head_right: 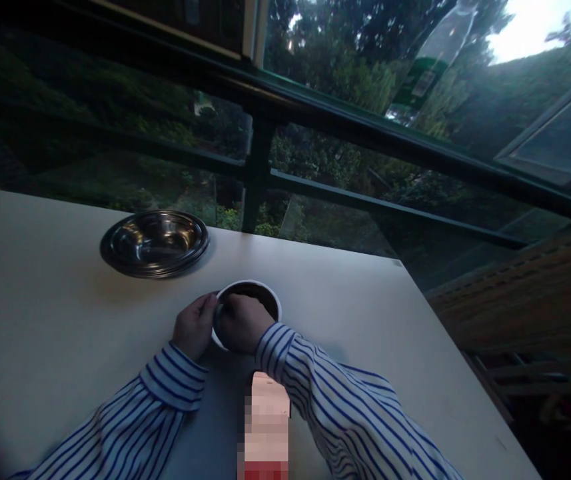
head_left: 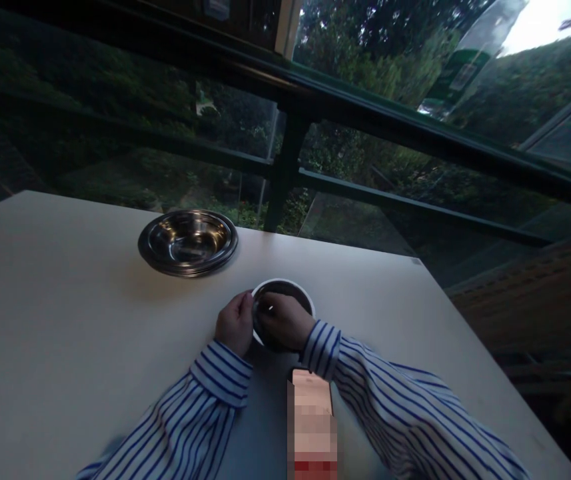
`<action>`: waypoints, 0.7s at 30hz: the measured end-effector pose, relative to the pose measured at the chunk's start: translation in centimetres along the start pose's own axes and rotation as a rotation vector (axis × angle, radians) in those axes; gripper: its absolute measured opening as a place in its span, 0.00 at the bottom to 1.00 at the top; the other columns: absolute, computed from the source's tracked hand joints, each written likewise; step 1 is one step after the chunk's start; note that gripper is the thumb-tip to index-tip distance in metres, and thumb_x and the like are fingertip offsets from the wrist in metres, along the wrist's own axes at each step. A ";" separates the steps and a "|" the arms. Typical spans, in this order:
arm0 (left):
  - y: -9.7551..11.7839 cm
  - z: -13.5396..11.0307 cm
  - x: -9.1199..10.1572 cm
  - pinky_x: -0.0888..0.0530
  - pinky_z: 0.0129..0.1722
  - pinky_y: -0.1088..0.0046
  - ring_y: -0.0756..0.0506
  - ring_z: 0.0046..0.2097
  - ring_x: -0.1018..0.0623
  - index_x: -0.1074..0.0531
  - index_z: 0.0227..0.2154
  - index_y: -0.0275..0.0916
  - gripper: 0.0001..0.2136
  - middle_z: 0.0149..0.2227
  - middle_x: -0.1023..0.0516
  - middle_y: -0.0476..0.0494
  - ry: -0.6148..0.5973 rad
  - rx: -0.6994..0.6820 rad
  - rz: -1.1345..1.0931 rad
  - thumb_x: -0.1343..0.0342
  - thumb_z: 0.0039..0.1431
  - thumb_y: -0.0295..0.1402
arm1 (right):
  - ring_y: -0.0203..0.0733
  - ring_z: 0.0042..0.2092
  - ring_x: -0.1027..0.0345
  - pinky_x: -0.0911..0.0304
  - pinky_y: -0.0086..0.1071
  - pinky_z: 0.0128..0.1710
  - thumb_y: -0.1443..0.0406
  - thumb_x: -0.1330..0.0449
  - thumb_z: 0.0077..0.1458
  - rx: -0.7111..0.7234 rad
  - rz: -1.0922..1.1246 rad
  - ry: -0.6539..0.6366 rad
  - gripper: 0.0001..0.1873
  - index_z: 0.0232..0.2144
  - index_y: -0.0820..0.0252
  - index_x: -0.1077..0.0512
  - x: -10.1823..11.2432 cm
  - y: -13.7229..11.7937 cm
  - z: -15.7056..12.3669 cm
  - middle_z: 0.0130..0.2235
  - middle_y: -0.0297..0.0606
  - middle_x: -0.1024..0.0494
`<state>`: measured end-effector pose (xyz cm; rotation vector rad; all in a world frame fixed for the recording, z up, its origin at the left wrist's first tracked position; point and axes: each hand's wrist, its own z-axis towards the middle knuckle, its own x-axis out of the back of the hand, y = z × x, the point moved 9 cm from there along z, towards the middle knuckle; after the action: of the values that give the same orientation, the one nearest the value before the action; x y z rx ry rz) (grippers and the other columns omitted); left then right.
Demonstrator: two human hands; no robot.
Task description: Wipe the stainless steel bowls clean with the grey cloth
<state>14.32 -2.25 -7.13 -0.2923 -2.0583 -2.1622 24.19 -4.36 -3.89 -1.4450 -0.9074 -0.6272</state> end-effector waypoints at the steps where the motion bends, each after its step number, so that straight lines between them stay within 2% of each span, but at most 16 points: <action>1: 0.0 0.1 0.0 0.30 0.39 0.70 0.44 0.38 0.24 0.27 0.36 0.35 0.18 0.34 0.21 0.41 -0.017 0.001 -0.017 0.56 0.52 0.40 | 0.39 0.38 0.33 0.42 0.28 0.34 0.68 0.50 0.51 -0.032 0.032 0.054 0.10 0.35 0.64 0.31 0.1 0.4 0.2 0.37 0.42 0.26; 4: -0.1 0.3 -0.1 0.29 0.38 0.70 0.44 0.38 0.24 0.27 0.36 0.35 0.19 0.35 0.21 0.42 -0.058 0.013 -0.057 0.56 0.52 0.41 | 0.38 0.39 0.33 0.40 0.29 0.36 0.66 0.53 0.54 -0.086 0.120 0.150 0.13 0.39 0.66 0.34 0.3 1.0 0.4 0.38 0.44 0.27; 9: -0.2 0.3 -0.3 0.29 0.38 0.69 0.44 0.37 0.24 0.26 0.34 0.35 0.18 0.33 0.21 0.42 -0.073 0.025 -0.065 0.56 0.51 0.41 | 0.36 0.37 0.33 0.40 0.27 0.37 0.68 0.45 0.47 -0.012 0.218 0.132 0.07 0.33 0.61 0.31 0.2 0.2 -0.1 0.34 0.36 0.25; 14: -0.1 0.2 -0.4 0.30 0.40 0.69 0.44 0.39 0.25 0.27 0.36 0.35 0.18 0.36 0.22 0.42 -0.084 0.004 -0.064 0.56 0.51 0.40 | 0.39 0.39 0.35 0.40 0.32 0.39 0.69 0.51 0.51 -0.094 0.223 0.234 0.11 0.37 0.66 0.34 0.7 1.2 0.3 0.38 0.44 0.27; 19: -0.2 0.2 -0.2 0.30 0.39 0.69 0.43 0.38 0.25 0.27 0.35 0.34 0.18 0.34 0.22 0.40 -0.069 0.003 -0.051 0.57 0.52 0.41 | 0.35 0.34 0.34 0.41 0.26 0.35 0.71 0.43 0.43 0.028 0.219 0.099 0.07 0.30 0.61 0.31 0.1 -0.1 0.1 0.32 0.34 0.26; 21: -0.1 0.2 -0.4 0.30 0.39 0.69 0.43 0.38 0.25 0.27 0.35 0.35 0.18 0.33 0.22 0.41 -0.088 -0.003 -0.054 0.56 0.52 0.41 | 0.35 0.34 0.34 0.41 0.26 0.35 0.70 0.44 0.44 0.003 0.209 0.111 0.07 0.30 0.62 0.31 0.3 0.3 0.2 0.32 0.35 0.26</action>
<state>14.68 -2.05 -7.30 -0.3416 -2.1338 -2.2212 24.58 -4.09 -3.81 -1.4653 -0.6600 -0.5433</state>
